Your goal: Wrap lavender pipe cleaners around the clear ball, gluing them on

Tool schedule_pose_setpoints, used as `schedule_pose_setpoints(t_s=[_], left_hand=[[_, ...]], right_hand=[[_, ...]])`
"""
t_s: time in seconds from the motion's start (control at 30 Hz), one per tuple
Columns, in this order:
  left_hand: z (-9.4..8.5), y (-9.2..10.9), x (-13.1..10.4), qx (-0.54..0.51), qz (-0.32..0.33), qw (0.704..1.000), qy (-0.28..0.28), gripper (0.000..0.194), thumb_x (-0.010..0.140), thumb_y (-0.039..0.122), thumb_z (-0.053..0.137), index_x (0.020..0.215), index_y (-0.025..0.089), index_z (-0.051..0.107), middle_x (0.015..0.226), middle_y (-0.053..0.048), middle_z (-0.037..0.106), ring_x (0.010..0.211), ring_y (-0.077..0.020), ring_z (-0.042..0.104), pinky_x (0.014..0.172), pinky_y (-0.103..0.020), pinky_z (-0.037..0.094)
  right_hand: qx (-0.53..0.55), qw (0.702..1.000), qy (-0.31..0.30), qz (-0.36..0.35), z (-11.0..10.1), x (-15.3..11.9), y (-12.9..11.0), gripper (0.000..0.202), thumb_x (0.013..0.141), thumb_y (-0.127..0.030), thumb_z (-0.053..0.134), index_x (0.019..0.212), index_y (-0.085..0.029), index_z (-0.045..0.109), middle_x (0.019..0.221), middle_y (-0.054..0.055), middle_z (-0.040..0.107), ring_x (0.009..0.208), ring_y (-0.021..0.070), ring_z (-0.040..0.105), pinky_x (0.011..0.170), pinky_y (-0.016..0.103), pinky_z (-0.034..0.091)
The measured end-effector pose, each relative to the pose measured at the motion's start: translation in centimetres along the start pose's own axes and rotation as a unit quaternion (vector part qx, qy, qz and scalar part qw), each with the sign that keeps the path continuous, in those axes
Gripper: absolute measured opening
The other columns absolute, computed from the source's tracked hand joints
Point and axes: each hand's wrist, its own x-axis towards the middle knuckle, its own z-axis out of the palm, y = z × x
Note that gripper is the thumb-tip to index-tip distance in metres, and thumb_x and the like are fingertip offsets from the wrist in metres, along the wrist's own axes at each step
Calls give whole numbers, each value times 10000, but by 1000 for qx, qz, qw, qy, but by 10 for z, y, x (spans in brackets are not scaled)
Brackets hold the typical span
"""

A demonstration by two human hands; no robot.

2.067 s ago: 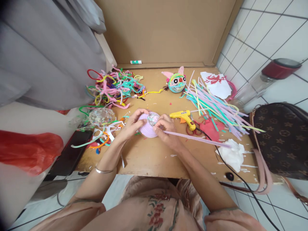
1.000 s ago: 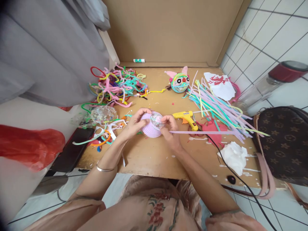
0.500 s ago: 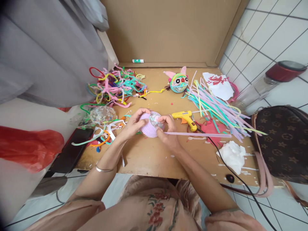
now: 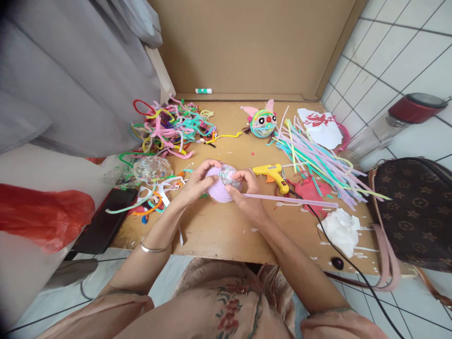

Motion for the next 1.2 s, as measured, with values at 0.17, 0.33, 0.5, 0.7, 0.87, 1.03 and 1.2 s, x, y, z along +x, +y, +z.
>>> schedule_pose_setpoints(t_s=[0.17, 0.33, 0.5, 0.7, 0.87, 1.03, 1.2], left_hand=[[0, 0, 0, -1, 1, 1000, -1, 353, 709, 335, 558, 1030, 191, 535, 1087, -45, 617, 1011, -202, 577, 855, -299, 476], [1, 1, 0, -1, 8, 1000, -3, 348, 715, 344, 559, 1025, 188, 533, 1080, -47, 612, 1007, -200, 575, 863, -299, 467], [0, -1, -1, 2, 14, 1000, -5, 343, 728, 332, 557, 1038, 188, 537, 1081, -45, 616, 977, -192, 573, 826, -284, 466], [1, 1, -3, 5, 3, 1000, 3, 351, 733, 318, 552, 1056, 181, 547, 1020, -29, 603, 837, -153, 536, 678, -236, 431], [2, 4, -3, -5, -4, 1000, -5, 366, 732, 320, 561, 1074, 194, 542, 1064, -31, 611, 872, -161, 546, 704, -239, 453], [3, 5, -3, -9, -5, 1000, -1, 358, 714, 309, 556, 1052, 192, 537, 1096, -39, 622, 906, -172, 555, 743, -253, 464], [3, 3, -3, -7, -2, 1000, -4, 341, 736, 290, 555, 1063, 197, 541, 1098, -40, 612, 951, -183, 565, 760, -257, 473]], right_hand=[[-7, 1000, 7, -1, 1, 1, -2, 214, 737, -347, 699, 855, -248, 551, 847, 1, 566, 813, 179, 542, 771, 340, 486], [-8, 1000, 13, 4, 1, 2, -1, 222, 720, -334, 712, 856, -249, 559, 839, 0, 571, 807, 181, 540, 768, 342, 484], [-11, 1000, 13, 17, 1, 1, -1, 226, 713, -339, 719, 843, -247, 559, 847, 1, 578, 815, 182, 544, 784, 345, 479], [-9, 1000, 7, 27, 0, 0, -1, 245, 709, -355, 734, 849, -244, 565, 862, 4, 596, 821, 186, 556, 769, 336, 484], [-15, 1000, 15, 17, -2, 1, 3, 250, 704, -352, 742, 855, -249, 572, 842, 1, 573, 833, 196, 552, 788, 355, 482], [-23, 1000, 18, 12, -1, 0, 4, 248, 714, -358, 739, 858, -253, 566, 848, 4, 574, 834, 200, 549, 783, 359, 487], [-21, 1000, 7, 16, -1, 0, 0, 245, 719, -351, 732, 867, -253, 562, 858, 8, 588, 830, 197, 562, 751, 339, 496]])
